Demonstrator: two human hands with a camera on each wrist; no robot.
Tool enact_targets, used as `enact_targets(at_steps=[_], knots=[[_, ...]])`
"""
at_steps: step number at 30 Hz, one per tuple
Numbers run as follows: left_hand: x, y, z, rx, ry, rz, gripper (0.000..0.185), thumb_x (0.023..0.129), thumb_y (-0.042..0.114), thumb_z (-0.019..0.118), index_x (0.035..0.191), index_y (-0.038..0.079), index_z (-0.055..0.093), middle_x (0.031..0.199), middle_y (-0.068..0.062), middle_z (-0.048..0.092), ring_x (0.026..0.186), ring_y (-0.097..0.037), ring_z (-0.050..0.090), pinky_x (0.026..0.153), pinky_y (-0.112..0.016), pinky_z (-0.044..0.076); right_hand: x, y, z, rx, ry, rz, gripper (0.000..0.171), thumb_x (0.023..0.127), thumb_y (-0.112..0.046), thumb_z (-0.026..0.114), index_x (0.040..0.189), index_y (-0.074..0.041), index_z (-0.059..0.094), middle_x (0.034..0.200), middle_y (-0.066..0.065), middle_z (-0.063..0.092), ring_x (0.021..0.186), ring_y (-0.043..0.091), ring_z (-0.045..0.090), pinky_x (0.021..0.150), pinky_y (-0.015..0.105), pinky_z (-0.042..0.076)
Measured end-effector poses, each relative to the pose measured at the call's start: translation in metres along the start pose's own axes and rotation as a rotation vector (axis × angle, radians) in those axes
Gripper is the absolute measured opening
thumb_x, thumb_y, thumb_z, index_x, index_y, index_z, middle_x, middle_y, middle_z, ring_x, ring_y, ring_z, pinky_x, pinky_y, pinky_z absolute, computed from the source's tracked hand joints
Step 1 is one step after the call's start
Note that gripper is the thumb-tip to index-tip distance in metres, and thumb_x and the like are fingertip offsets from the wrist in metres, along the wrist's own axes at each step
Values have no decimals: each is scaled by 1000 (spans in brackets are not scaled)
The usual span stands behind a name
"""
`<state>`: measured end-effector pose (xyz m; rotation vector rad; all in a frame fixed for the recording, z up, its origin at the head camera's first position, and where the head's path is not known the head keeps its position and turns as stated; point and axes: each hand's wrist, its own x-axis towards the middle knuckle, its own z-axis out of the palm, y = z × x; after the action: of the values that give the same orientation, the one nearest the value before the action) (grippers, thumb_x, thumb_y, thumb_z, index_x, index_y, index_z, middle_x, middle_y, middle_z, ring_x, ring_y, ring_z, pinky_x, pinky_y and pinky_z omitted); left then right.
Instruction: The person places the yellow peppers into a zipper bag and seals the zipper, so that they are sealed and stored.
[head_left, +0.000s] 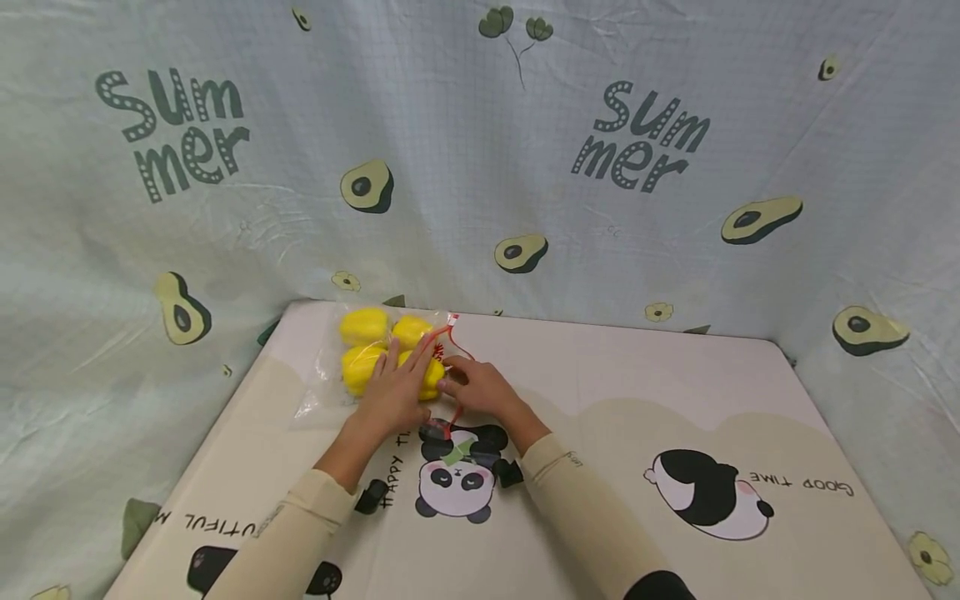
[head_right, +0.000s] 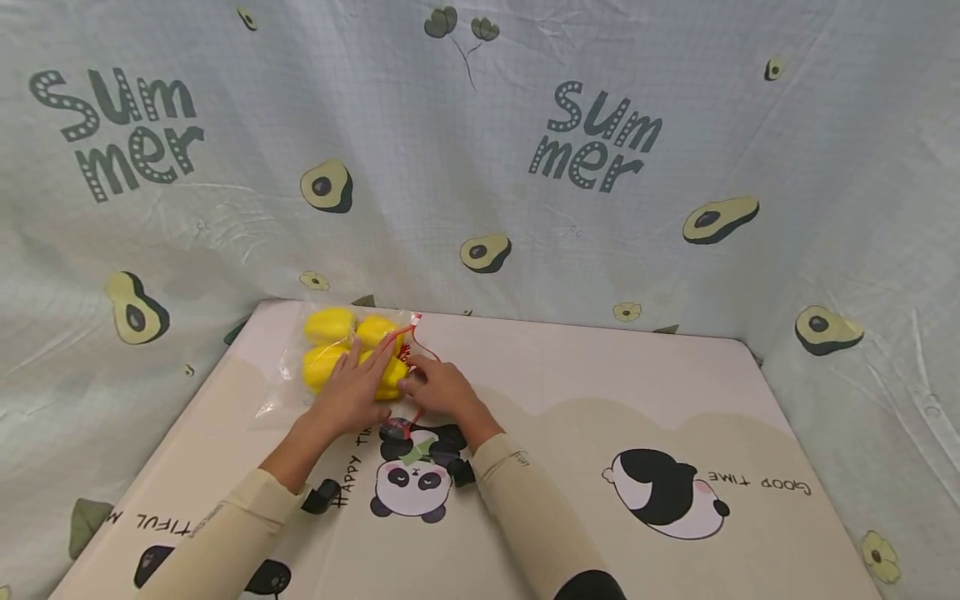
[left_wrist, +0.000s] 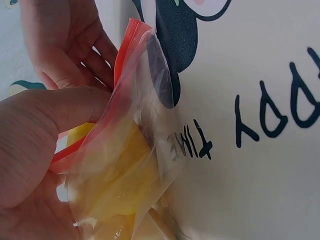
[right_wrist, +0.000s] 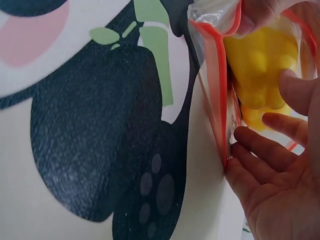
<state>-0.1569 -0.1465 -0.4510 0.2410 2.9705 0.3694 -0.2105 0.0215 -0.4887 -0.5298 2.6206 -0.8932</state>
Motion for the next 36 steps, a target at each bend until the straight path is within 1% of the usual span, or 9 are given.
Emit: enact_targets(at_steps=[4,8,10,15,20,24,26,31,36], knots=[[-1,0,-1,12,-2,8,114,82,22,87,169,13,13,178,-5,12,163,-48,3,132,-63,9,2,-4,3,-50,42,9,46,103,-45,61,140,-17,63,127,6,72,109,24,62,103,41,56],[-1,0,-3,24,7,15,114,82,22,86,169,13,13,178,-6,13,162,-50,5,132,-64,10,5,-10,6,-81,91,29,44,103,-49,61,130,-16,70,110,3,74,94,21,59,87,34,56],[-1,0,-4,21,12,10,114,81,21,86,169,13,13,177,-6,14,162,-50,4,132,-64,10,6,-12,6,-72,98,45,46,101,-51,63,131,-16,71,113,3,75,96,21,59,89,34,57],[-1,-1,-3,18,9,4,113,82,21,86,169,13,14,177,-7,14,162,-50,4,132,-64,10,6,-12,5,0,95,98,48,100,-50,65,136,-18,70,129,3,74,113,24,63,104,43,56],[-1,-1,0,27,12,11,112,82,22,86,168,13,15,178,-6,13,162,-49,4,132,-63,10,8,-11,6,8,112,112,46,100,-47,66,133,-15,72,128,5,75,111,26,63,100,42,57],[-1,-1,0,34,16,21,111,83,23,86,168,13,17,178,-6,13,162,-50,4,131,-64,11,9,-13,8,-8,134,136,44,99,-47,68,129,-15,74,121,5,77,101,23,62,92,38,57],[-2,0,-1,31,12,24,109,83,23,86,168,12,17,178,-6,13,162,-50,4,131,-65,11,8,-17,9,-10,154,155,42,98,-47,69,125,-14,76,114,4,78,94,21,61,82,32,57],[-2,-3,-2,32,17,32,107,82,21,85,167,12,20,177,-7,15,161,-52,4,131,-66,9,9,-30,16,-64,207,224,43,97,-51,69,120,-15,76,90,2,72,77,18,57,57,23,44],[-1,-3,-2,10,12,40,107,81,21,86,167,11,22,177,-7,14,162,-51,3,131,-66,7,12,-34,19,-117,230,255,40,97,-51,67,116,-18,77,82,0,67,73,19,57,55,26,42]])
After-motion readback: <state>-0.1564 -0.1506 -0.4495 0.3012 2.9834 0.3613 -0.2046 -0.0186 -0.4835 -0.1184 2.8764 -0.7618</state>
